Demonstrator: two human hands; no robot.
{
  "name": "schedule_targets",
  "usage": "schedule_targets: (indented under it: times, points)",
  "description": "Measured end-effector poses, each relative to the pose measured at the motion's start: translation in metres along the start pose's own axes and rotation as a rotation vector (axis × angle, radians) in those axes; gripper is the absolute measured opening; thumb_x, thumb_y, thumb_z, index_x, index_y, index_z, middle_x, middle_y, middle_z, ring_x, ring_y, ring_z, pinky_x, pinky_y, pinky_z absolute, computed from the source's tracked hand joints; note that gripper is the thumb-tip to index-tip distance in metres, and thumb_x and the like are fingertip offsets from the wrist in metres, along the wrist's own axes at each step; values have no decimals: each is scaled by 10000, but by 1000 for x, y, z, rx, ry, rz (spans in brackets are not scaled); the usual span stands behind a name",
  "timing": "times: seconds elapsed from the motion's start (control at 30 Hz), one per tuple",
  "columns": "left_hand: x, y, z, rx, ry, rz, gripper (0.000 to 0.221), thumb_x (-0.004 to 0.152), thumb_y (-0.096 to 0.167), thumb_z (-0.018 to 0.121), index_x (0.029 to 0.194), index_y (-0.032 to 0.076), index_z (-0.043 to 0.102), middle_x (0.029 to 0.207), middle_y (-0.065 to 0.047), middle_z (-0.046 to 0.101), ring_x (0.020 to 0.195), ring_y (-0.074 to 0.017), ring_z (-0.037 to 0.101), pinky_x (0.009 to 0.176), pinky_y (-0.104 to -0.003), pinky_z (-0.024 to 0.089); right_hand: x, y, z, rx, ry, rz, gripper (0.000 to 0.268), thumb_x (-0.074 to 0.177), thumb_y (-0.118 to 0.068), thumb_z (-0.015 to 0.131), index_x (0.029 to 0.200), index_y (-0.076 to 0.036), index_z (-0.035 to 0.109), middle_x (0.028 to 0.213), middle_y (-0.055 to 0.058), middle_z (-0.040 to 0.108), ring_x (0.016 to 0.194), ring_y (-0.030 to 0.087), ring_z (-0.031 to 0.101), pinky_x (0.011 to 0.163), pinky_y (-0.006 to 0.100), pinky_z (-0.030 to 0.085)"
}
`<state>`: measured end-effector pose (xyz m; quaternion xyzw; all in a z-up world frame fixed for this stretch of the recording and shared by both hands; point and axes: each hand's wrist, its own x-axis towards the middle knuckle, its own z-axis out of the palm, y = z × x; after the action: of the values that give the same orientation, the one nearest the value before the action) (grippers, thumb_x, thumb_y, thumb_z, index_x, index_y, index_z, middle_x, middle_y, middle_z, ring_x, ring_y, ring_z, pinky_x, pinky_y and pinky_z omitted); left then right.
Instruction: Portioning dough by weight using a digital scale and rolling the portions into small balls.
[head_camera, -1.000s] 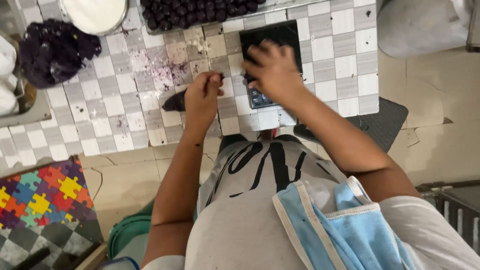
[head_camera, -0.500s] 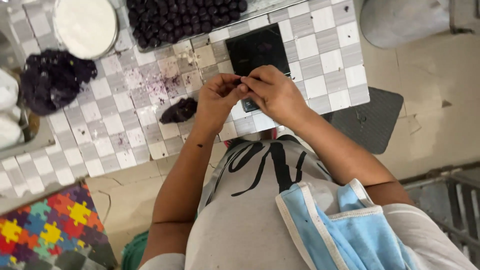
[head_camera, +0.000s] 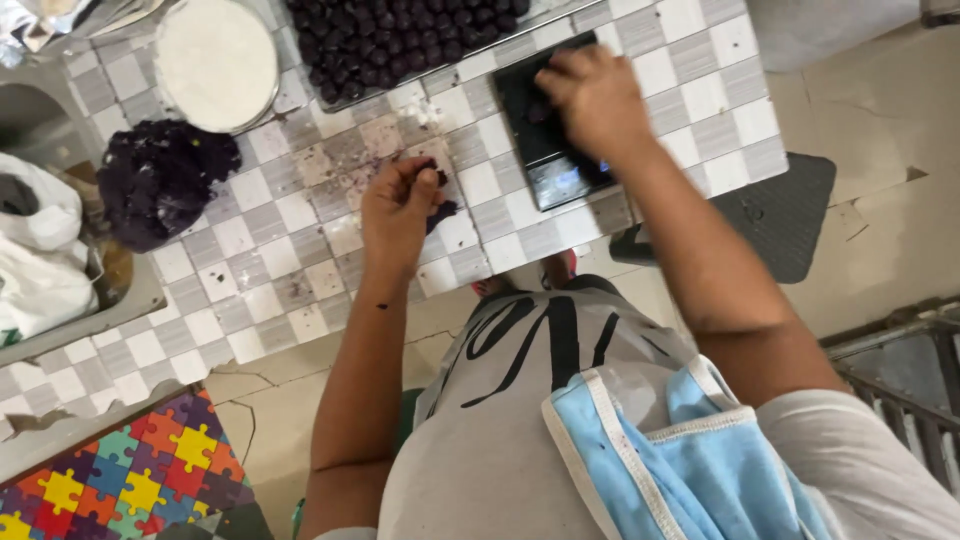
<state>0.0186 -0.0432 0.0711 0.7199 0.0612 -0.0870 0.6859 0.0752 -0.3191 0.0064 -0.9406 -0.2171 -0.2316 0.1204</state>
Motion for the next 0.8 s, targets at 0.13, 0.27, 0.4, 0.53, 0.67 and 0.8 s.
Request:
schedule_targets:
  times: [0.13, 0.27, 0.4, 0.53, 0.67, 0.8]
  points:
    - [-13, 10, -8, -204, -50, -268, 236, 893, 141, 558, 1105, 48, 605, 855, -61, 659, 775, -132, 630, 699, -224, 532, -8, 20, 9, -14, -328, 144, 324, 804, -97, 637, 1121, -147, 679, 1112, 111, 569, 941, 335, 534, 590, 465, 485]
    - [-15, -10, -7, -378, -122, -132, 249, 903, 91, 558, 1136, 11, 588, 914, -103, 676, 823, -164, 658, 724, -243, 547, 6, -29, -20, 682, -82, 497, 218, 866, -18, 646, 1068, -90, 688, 890, 67, 614, 801, 179, 582, 718, 273, 451]
    - [-22, -5, 10, -159, -47, 75, 187, 852, 39, 625, 1036, 40, 658, 827, -68, 684, 757, -114, 632, 703, -232, 535, 16, -130, -70, 1226, -185, 728, 239, 926, -245, 536, 1143, -171, 601, 1133, 33, 643, 732, 86, 587, 640, 230, 525]
    - [-29, 11, 18, 221, -38, 419, 108, 853, 86, 644, 960, 80, 630, 876, -52, 666, 777, -154, 654, 731, -236, 560, -3, -158, -41, 1509, -151, 828, 293, 895, -132, 567, 1180, -67, 578, 1096, 61, 655, 922, 116, 613, 801, 229, 534]
    - [-32, 31, 19, 297, -81, 394, 225, 862, -11, 572, 1062, 57, 495, 958, -75, 696, 824, -169, 695, 642, -221, 523, -3, -138, -37, 1643, -31, 861, 318, 901, 12, 521, 1217, -16, 535, 1133, 153, 634, 919, 186, 643, 744, 253, 571]
    - [-15, 23, 32, -375, -12, 149, 247, 897, 124, 586, 1129, 100, 505, 1098, -102, 605, 989, -213, 583, 849, -314, 489, 11, -135, -74, 1195, -7, 360, 485, 809, 119, 379, 1238, -59, 517, 1164, 163, 588, 995, 219, 608, 811, 296, 537]
